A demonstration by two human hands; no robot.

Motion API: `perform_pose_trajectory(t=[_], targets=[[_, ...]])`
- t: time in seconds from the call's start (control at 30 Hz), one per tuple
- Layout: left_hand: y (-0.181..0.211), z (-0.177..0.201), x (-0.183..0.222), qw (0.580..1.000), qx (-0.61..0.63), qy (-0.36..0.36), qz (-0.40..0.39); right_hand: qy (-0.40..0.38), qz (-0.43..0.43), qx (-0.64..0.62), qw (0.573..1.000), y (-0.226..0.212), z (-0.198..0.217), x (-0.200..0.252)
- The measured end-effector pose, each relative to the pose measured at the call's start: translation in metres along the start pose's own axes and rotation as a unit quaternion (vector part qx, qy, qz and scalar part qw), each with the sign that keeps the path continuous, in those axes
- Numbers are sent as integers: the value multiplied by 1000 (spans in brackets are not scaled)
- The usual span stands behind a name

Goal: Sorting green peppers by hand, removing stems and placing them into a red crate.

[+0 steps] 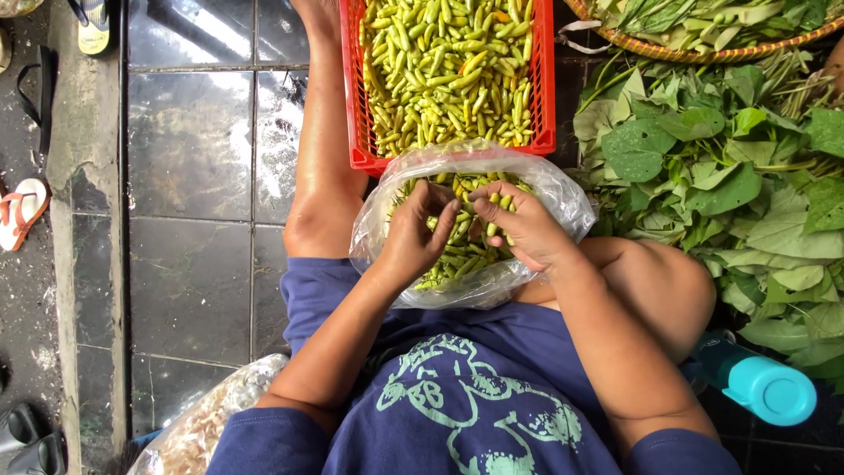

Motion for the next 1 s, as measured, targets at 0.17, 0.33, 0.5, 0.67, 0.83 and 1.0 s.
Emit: perform_pose_trajectory(t=[0.17, 0.33, 0.5, 0.67, 0.83, 1.0], targets=[[5, -11, 6, 981, 173, -26, -78, -59, -2, -101, 993, 2, 3, 2], [-3, -23, 10, 949, 298, -42, -98, -108, 10, -149, 983, 13, 5, 2], [-11, -12, 10, 921, 373, -47, -103, -118, 56, -206, 970, -7, 22, 1], [9, -1, 1, 968, -215, -102, -85, -64, 71, -228, 969, -21, 49, 6], [6, -32, -10, 912, -357, -96, -178, -9, 62, -197, 978, -15, 54, 7], [7, -35, -14, 907, -365, -82, -193, 23, 64, -121, 990, -25, 41, 11]])
Point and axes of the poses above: each hand's wrist, its own x-axis away from the middle knuckle, its own z-axis out of the back of the hand, y = z × x, the point moved 5 cm from there along -x, towards the middle knuckle, and after that the axes turned 14 degrees about -y, right-handed, at the moved point
